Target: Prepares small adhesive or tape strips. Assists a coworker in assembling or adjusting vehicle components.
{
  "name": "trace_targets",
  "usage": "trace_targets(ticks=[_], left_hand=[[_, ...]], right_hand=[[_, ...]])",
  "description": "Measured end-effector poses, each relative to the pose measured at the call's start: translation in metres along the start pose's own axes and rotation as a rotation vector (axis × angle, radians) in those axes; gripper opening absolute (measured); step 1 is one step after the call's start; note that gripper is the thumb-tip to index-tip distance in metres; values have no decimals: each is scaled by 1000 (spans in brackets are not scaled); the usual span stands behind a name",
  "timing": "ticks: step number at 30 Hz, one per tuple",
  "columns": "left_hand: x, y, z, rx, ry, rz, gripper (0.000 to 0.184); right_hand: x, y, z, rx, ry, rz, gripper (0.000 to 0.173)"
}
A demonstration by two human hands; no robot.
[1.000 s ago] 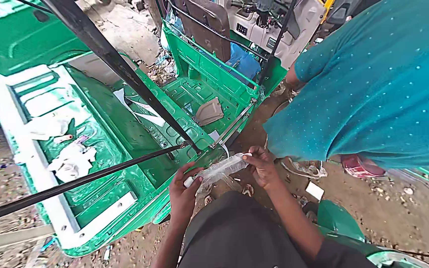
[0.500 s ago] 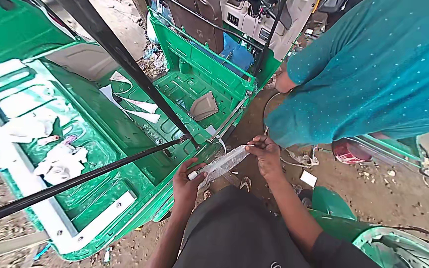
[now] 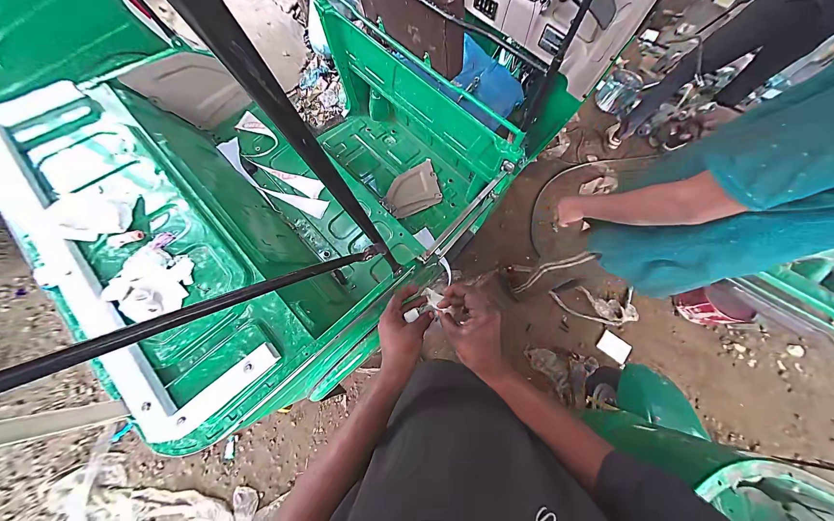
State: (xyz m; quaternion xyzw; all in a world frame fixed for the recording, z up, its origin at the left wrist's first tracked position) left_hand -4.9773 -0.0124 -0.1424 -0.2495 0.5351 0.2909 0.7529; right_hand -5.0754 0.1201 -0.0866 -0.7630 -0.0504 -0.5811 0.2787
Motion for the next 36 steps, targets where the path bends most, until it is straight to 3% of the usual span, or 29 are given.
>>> trace_targets(ticks=[9, 14, 16, 19, 21, 24, 27, 31, 34, 36], left_hand=[[7, -5, 23, 46, -120, 486, 59], [5, -13, 27, -18, -90, 541, 45], [4, -16, 27, -14, -79, 553, 48], [-4, -18, 28, 68, -35, 574, 50], [-6, -18, 30, 88, -41, 558, 50], [-12, -11, 33, 176, -19, 470, 50], [-26, -7, 34, 262, 127, 267, 48], [-39, -8, 36, 317, 252, 63, 41], [-34, -11, 38, 314, 177, 23, 38], [-28, -12, 38, 323, 88, 21, 46]], right_hand=[[-4, 27, 20, 135, 85, -133, 53], [14, 39, 33, 282, 21, -174, 60], [18, 30, 33, 302, -8, -189, 55], [-1, -8, 24, 115, 54, -327, 37], [-27, -17, 17, 86, 267, -531, 37], [-42, 8, 21, 333, 571, -734, 45], [-30, 18, 27, 402, 609, -690, 35], [-38, 7, 31, 256, 650, -587, 17], [-37, 5, 37, 216, 659, -576, 18], [-33, 5, 38, 198, 649, -562, 19]])
Point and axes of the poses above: each hand's wrist, its own z-axis away from the middle knuckle, its own y-axis out of the palm, x = y × z, the point moved 10 cm from there along -z, towards the middle knuckle, and after that the axes turned 2 degrees about y, right-handed, at the moved point
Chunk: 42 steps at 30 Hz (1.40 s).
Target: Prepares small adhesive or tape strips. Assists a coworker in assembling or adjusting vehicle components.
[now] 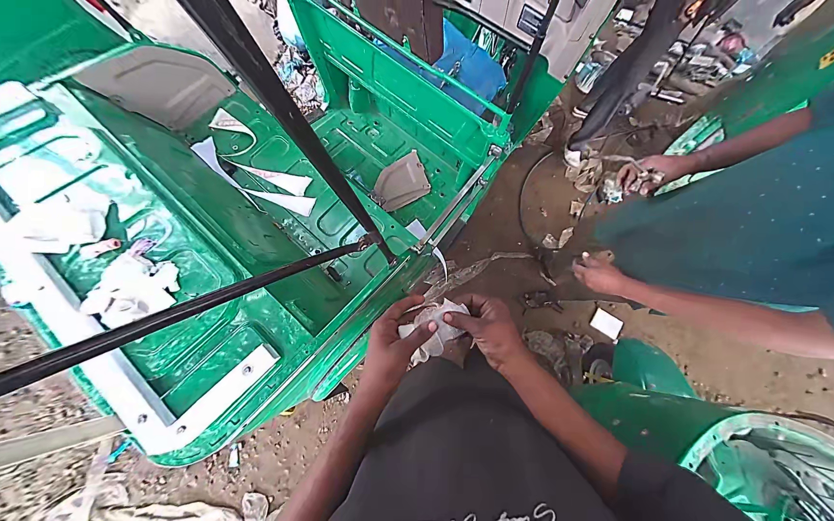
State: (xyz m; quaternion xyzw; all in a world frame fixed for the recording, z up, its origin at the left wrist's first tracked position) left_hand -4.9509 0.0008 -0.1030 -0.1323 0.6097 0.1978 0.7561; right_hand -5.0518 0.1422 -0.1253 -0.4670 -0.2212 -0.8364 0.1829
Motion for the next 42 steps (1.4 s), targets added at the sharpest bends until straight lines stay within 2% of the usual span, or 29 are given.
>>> trace_targets(ticks=[2, 5, 10, 13, 15, 18, 21, 23, 26, 30, 34, 35, 38, 42], left_hand=[[4, -3, 1, 12, -47, -74, 51], [6, -9, 0, 16, -64, -187, 45], [5, -15, -1, 95, -46, -176, 26], [3, -15, 1, 145, -71, -161, 13], [0, -11, 5, 189, -85, -64, 13], [-6, -5, 8, 273, -59, 99, 13], [-22, 1, 10, 372, 78, 138, 12], [-34, 5, 12, 412, 190, 61, 12], [-46, 9, 17, 417, 296, -83, 23], [-56, 12, 24, 336, 372, -99, 36], [-46, 8, 22, 164, 292, -153, 17], [-43, 9, 20, 150, 277, -125, 17], [-41, 13, 16, 178, 225, -45, 38], [-35, 16, 14, 212, 119, -77, 30]], right_hand=[[1, 2, 2, -7, -8, 15, 19], [2, -2, 1, 2, 1, 34, 21], [-4, 5, 3, 224, 110, -13, 29], [-4, 8, 6, 328, 128, -26, 20], [-2, 6, 8, 353, 97, -23, 13], [10, 9, 14, 454, -54, -91, 12], [26, 9, 21, 527, -213, -125, 19], [35, 4, 25, 450, -278, -67, 22], [47, -1, 31, 310, -349, 48, 12], [54, -2, 37, 270, -418, 100, 25], [61, 3, 41, 294, -418, 110, 40], [62, 5, 41, 305, -416, 114, 43], [66, 10, 38, 333, -395, 133, 48], [68, 14, 34, 302, -356, 164, 47]])
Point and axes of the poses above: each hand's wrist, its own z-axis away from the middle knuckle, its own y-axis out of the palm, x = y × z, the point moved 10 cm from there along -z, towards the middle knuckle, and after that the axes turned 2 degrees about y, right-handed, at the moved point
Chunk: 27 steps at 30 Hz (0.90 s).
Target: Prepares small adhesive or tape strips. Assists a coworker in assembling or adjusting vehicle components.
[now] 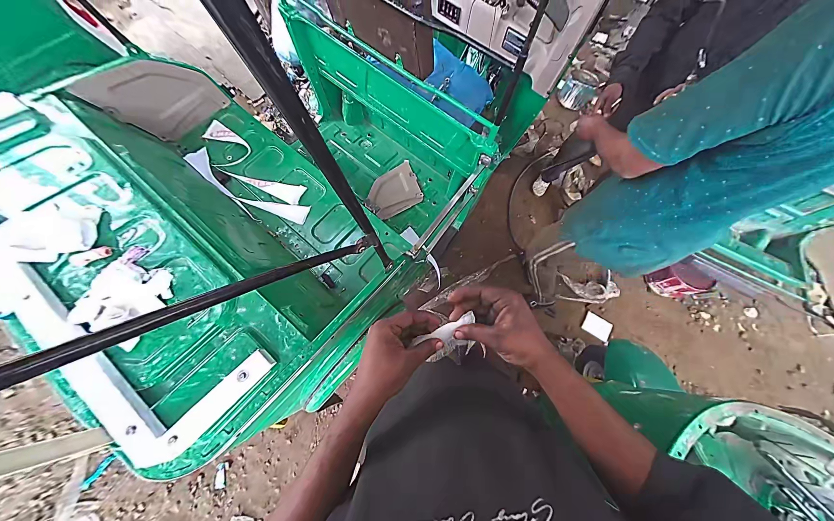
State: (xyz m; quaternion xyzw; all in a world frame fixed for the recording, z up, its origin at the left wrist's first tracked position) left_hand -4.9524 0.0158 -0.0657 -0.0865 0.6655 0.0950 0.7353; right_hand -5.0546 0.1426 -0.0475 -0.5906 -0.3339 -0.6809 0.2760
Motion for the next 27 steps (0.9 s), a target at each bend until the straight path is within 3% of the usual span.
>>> trace_targets(ticks=[5, 9, 12, 13, 16, 20, 24, 27], left_hand=[[16, 4, 0, 0, -147, 176, 24], [32, 0, -2, -131, -285, 506, 23], [30, -2, -7, -207, -285, 678, 21], [29, -1, -8, -219, -272, 699, 19], [17, -6, -14, -246, -179, 662, 14], [-4, -21, -21, -296, -40, 554, 13], [-19, -30, -20, -298, 11, 521, 19], [-36, -37, -18, -277, 9, 540, 22]], right_hand=[[-4, 1, -8, -58, 41, -3, 47], [-36, -5, -9, -106, 48, -263, 40], [-94, 20, -5, 32, 129, -443, 74], [-104, 32, -4, 82, 117, -483, 78], [-83, 63, -6, 268, -21, -496, 71], [-64, 71, -8, 179, -7, -336, 59], [-82, 90, -2, 233, 63, -253, 41], [-103, 120, 2, 394, 116, -215, 29]])
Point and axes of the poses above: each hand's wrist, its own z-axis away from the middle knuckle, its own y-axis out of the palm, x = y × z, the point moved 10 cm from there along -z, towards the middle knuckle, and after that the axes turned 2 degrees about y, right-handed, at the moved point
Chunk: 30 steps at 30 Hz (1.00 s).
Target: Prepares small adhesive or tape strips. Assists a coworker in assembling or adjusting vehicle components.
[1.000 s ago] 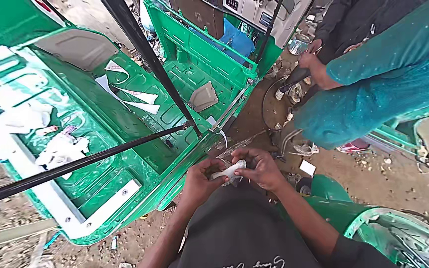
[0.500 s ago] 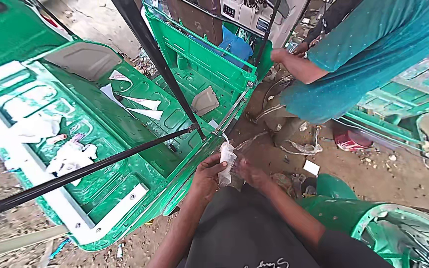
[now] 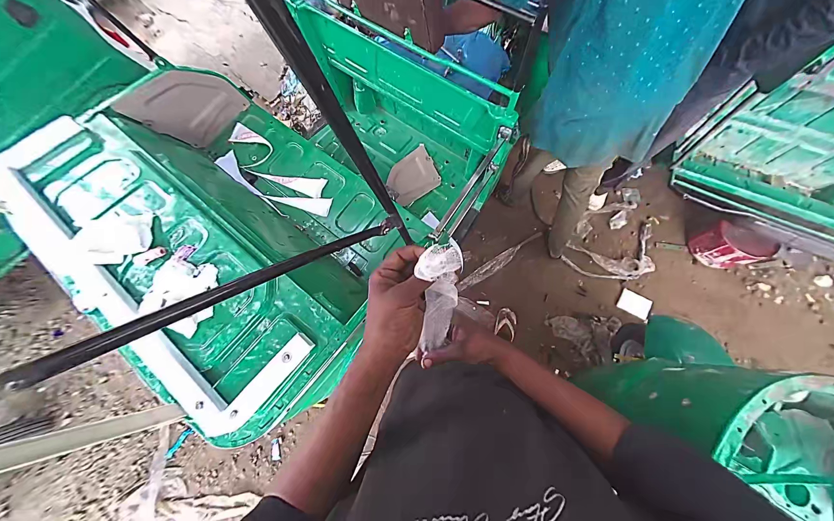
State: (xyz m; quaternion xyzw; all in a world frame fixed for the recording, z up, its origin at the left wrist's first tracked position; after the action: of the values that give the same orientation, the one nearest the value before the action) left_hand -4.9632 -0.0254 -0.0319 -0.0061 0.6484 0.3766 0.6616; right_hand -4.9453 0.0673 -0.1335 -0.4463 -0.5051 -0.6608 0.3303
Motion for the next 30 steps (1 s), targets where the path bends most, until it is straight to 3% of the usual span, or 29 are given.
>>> trace_targets(ticks=[1, 4, 8, 11, 14, 16, 18, 21, 23, 26, 30], left_hand=[[-7, -1, 2, 10, 0, 9, 22], [-40, -6, 9, 26, 78, 37, 20], [-77, -31, 19, -119, 211, 4, 25], [-75, -57, 19, -267, 189, -13, 16], [-61, -69, 23, -308, 116, -9, 18], [-50, -65, 26, -250, 73, -54, 18], [-40, -54, 29, -157, 44, -125, 18], [-27, -28, 32, -11, 4, -239, 21], [-22, -12, 33, 64, 12, -307, 21], [-19, 0, 34, 109, 39, -402, 20], [-11, 11, 32, 142, 45, -433, 20]], right_hand=[[-10, 9, -3, 72, 10, 41, 28], [-35, 26, -8, 244, 13, 165, 48], [-65, 17, -6, 190, 184, 188, 30], [-62, 0, 3, 120, 200, 227, 23], [-33, -19, 18, 104, 192, 540, 60], [12, -36, 22, -44, 107, 586, 78], [72, -43, 18, -217, -98, 368, 66], [135, -27, 6, -215, -207, 130, 60], [149, -20, 0, -224, -165, 116, 51], [156, -32, 4, -401, -200, 141, 12], [151, -44, 18, -515, -231, 59, 7]])
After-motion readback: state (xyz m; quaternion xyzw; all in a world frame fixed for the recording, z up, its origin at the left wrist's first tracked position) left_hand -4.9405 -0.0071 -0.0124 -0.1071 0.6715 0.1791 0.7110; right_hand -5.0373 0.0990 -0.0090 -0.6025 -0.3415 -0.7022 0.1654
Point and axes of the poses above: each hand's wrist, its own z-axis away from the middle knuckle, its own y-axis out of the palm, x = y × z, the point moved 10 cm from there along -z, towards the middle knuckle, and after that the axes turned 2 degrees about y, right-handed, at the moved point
